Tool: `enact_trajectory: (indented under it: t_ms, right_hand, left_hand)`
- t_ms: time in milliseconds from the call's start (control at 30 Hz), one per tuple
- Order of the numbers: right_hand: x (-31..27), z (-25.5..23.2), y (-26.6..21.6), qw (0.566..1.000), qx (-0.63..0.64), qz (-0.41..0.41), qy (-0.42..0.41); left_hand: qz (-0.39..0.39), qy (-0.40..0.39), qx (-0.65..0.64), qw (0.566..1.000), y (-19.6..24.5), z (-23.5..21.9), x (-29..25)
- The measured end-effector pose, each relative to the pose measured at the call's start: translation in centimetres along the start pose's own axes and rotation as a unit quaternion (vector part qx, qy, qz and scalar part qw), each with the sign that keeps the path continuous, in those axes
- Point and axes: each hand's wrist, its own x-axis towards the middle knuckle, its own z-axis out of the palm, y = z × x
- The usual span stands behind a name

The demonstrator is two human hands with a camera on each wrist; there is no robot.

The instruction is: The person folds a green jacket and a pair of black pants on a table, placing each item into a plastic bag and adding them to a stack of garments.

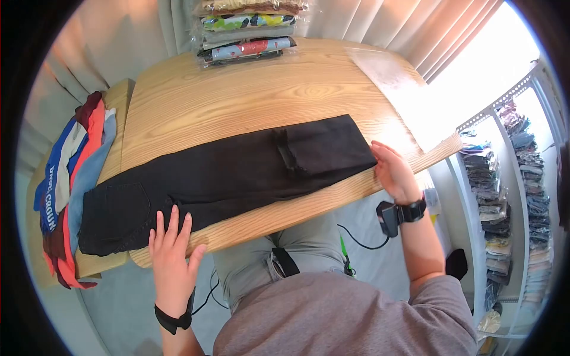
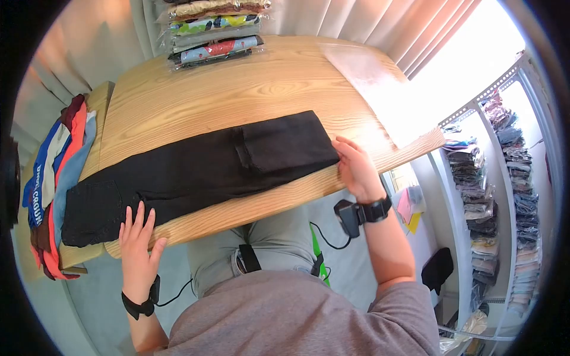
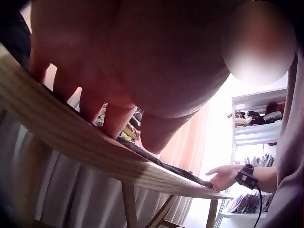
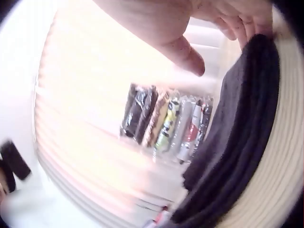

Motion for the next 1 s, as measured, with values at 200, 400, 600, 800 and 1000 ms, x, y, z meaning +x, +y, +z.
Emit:
enact_trajectory:
  t_ms: [200, 400, 600, 800, 1000]
  right_hand:
    - [-1.6, 4.4, 2.4, 0.945, 0.309, 0.063, -0.091]
    - [2.0, 5.7, 4.9, 0.951, 0.298, 0.08, 0.012]
    - [-0.1, 9.1, 4.6, 0.974, 0.172, -0.145, 0.008]
    - [-4.8, 14.6, 3.2, 0.76, -0.463, -0.445, -0.101]
    - [-7.5, 17.6, 6.4, 0.541, -0.718, -0.41, -0.158]
  left_hand:
    - [0.017, -0.008, 0.013, 1.0, 2.6, 0.3, 0.4]
    - [0.027, 0.03, 0.026, 0.999, 5.2, 1.8, 0.6]
    - [0.025, 0.049, 0.015, 0.998, 5.2, 2.0, 0.5]
    - [0.028, 0.05, 0.014, 0.998, 5.0, 2.0, 0.6]
    - [0.041, 0.066, -0.009, 0.997, 4.5, 2.4, 0.4]
